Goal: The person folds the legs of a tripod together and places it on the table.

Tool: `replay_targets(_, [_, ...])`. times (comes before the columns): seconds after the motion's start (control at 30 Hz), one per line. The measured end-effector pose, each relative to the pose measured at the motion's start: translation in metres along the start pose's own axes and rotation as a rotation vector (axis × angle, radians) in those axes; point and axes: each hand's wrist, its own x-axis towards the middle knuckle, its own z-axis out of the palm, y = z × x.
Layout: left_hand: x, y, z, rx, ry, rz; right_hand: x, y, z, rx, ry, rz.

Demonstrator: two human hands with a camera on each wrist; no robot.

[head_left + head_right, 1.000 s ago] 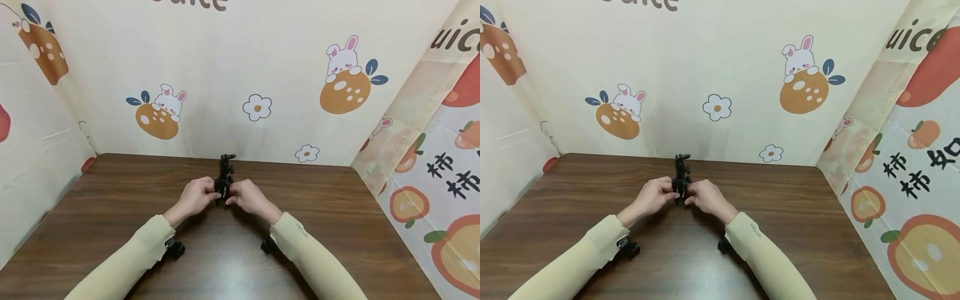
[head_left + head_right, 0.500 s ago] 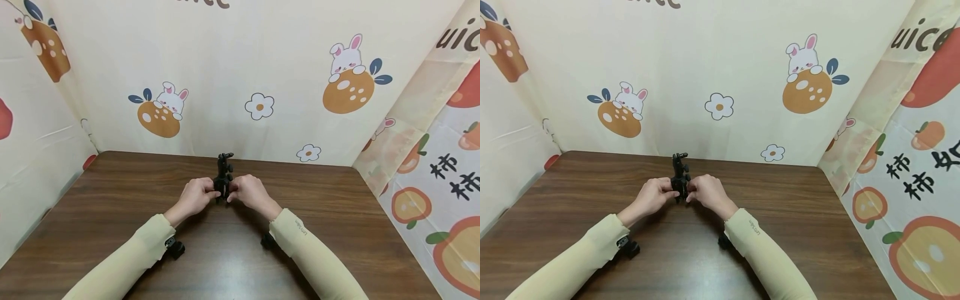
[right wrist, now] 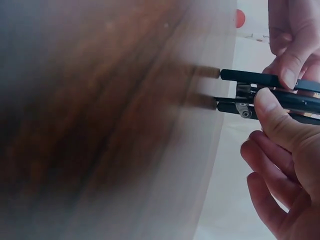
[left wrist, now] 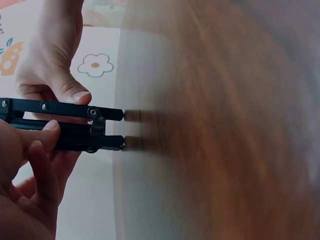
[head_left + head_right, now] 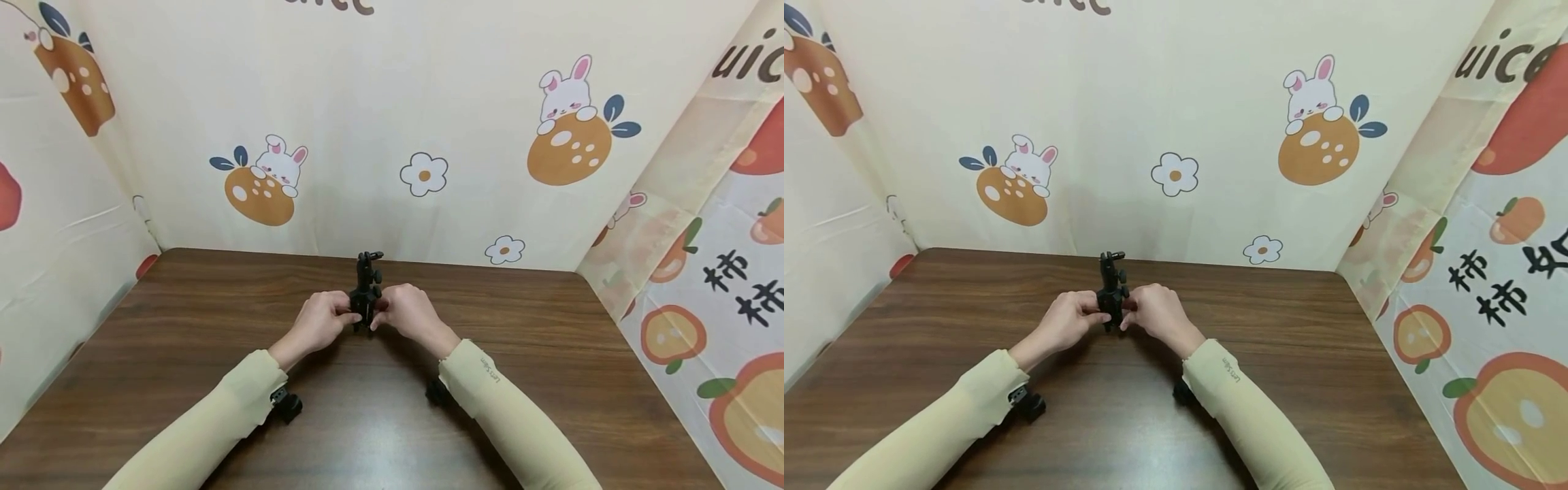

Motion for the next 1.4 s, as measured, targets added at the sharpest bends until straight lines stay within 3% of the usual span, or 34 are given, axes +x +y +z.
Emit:
replay_targets(0.17, [0.000, -0.002, -0.001, -0.040, -0.028, 0.022, 0.000, 0.007, 0.004, 0.140, -0.036, 0.050])
replay_targets(0.37, [-0.001, -0.001, -0.001, -0.131, -0.067, -0.018, -0.005, 0.015, 0.005, 0.445, -0.103, 0.095])
replay_targets(0.6, [-0.001, -0.002, -0.001, -0.174, -0.076, -0.115, -0.008, 0.016, -0.012, 0.678, -0.048, 0.106])
replay_targets(0.7, [0.000, -0.004, -0.001, -0.190, -0.079, -0.123, -0.007, 0.013, -0.022, 0.760, -0.013, 0.100])
replay_targets(1.0, [0.001, -0.010, 0.001, -0.293, -0.087, -0.162, -0.002, -0.005, -0.054, 0.911, 0.074, 0.035])
replay_targets(1.3, [0.001, -0.015, 0.007, -0.288, -0.179, -0.269, 0.000, -0.024, -0.068, 0.991, 0.154, -0.020])
replay_targets(1.4, [0.001, -0.013, 0.008, -0.254, -0.175, -0.257, 0.001, -0.029, -0.070, 1.007, 0.190, -0.027])
